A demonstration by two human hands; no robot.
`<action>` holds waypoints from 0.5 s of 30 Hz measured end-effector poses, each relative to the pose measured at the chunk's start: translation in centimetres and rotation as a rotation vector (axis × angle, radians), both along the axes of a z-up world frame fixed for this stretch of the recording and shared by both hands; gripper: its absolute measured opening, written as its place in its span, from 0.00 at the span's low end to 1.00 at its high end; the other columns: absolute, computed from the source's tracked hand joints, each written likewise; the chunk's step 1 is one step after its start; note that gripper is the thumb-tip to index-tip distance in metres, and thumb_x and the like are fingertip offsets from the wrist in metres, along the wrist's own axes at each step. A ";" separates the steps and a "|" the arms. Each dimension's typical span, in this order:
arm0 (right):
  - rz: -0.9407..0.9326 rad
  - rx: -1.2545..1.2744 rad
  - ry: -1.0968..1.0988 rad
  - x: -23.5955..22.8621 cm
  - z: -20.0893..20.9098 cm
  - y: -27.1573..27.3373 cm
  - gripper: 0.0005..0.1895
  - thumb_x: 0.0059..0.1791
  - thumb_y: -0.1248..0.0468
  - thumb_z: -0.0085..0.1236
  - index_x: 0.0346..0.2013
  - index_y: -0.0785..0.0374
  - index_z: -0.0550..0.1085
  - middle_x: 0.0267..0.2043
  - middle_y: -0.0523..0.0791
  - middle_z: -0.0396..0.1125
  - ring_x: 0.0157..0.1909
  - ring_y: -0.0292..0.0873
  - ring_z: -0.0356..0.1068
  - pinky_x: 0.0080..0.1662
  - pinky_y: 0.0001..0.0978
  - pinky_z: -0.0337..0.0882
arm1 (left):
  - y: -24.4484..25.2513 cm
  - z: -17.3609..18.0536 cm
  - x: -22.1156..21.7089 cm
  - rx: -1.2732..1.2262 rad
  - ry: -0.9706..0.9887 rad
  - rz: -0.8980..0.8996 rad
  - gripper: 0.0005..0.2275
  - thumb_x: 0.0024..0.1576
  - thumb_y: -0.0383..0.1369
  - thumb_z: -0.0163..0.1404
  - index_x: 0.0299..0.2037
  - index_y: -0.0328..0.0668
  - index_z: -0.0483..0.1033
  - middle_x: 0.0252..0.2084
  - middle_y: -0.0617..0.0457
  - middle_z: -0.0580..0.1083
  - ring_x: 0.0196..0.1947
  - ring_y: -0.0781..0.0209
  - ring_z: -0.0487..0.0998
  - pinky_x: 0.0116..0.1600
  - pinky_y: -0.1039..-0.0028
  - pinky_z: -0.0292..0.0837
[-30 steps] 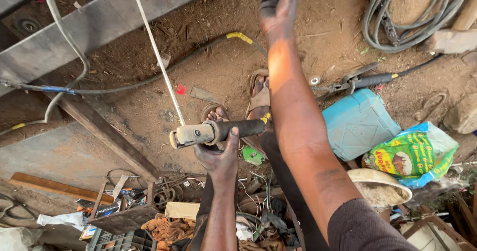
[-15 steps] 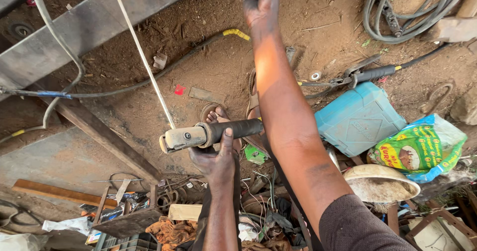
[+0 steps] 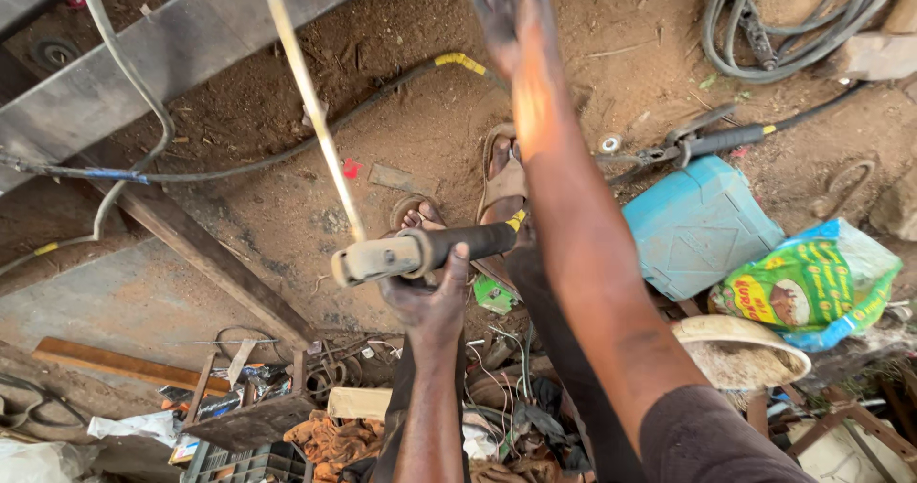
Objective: The person welds metal components together on a fabrication floor, using an electrode holder to create arcs and join the pieces while another person assists by holding the parts in place.
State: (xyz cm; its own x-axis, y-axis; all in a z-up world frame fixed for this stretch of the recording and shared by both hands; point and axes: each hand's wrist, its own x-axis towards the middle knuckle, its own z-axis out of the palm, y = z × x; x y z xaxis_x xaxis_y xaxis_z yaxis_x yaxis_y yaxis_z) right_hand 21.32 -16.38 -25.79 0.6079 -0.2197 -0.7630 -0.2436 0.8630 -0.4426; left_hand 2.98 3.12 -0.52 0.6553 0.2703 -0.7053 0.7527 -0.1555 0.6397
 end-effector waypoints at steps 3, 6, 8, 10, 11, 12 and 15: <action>0.457 -0.284 0.166 -5.7 7.9 -0.6 0.27 0.57 0.37 0.50 0.34 0.59 0.66 0.25 0.41 0.54 0.25 0.39 0.50 0.31 0.35 0.55 | -1.4 0.3 -0.2 0.040 -0.030 -0.086 0.28 0.49 0.29 0.69 0.57 0.33 0.67 0.51 0.44 0.74 0.51 0.55 0.78 0.58 0.65 0.78; 1.297 -0.634 0.334 -12.5 17.9 -0.7 0.17 0.53 0.53 0.48 0.42 0.59 0.81 0.44 0.44 0.74 0.44 0.42 0.75 0.41 0.37 0.75 | -3.3 0.6 -0.4 -0.106 -0.276 -0.013 0.38 0.51 0.27 0.62 0.67 0.24 0.50 0.64 0.39 0.61 0.61 0.50 0.67 0.65 0.60 0.64; 1.449 -0.702 -0.204 -15.9 24.8 -0.2 0.30 0.40 0.59 0.63 0.55 0.66 0.72 0.52 0.52 0.74 0.55 0.51 0.75 0.57 0.42 0.72 | -4.0 0.1 -0.4 -0.199 0.015 0.051 0.37 0.50 0.31 0.65 0.66 0.27 0.55 0.59 0.40 0.69 0.57 0.51 0.74 0.62 0.61 0.73; 1.257 -0.911 -0.196 -17.4 29.1 1.1 0.37 0.42 0.55 0.68 0.60 0.71 0.67 0.57 0.57 0.69 0.59 0.55 0.69 0.59 0.45 0.69 | -4.3 0.4 -1.0 -0.305 0.092 0.055 0.38 0.51 0.36 0.65 0.67 0.30 0.53 0.59 0.41 0.70 0.57 0.52 0.75 0.61 0.63 0.75; 1.215 -0.915 -0.126 -17.5 29.9 1.6 0.37 0.42 0.54 0.68 0.60 0.70 0.68 0.56 0.56 0.71 0.58 0.54 0.71 0.57 0.44 0.71 | -4.6 0.8 -1.4 -0.365 0.020 0.028 0.40 0.53 0.40 0.63 0.68 0.32 0.48 0.61 0.41 0.68 0.59 0.52 0.73 0.63 0.63 0.74; 1.168 -0.928 -0.058 -17.5 30.5 1.7 0.37 0.43 0.52 0.69 0.60 0.70 0.68 0.55 0.54 0.72 0.57 0.52 0.73 0.56 0.43 0.72 | -5.0 1.0 -1.5 -0.433 -0.059 -0.005 0.43 0.55 0.43 0.62 0.70 0.33 0.43 0.63 0.41 0.66 0.62 0.52 0.71 0.64 0.64 0.72; 1.040 -0.933 0.144 -17.6 30.3 1.5 0.36 0.40 0.49 0.72 0.54 0.69 0.72 0.46 0.52 0.76 0.48 0.49 0.76 0.49 0.40 0.77 | -6.1 1.4 -2.0 -0.407 -0.017 -0.145 0.39 0.63 0.60 0.38 0.73 0.34 0.49 0.58 0.41 0.70 0.51 0.53 0.72 0.57 0.66 0.73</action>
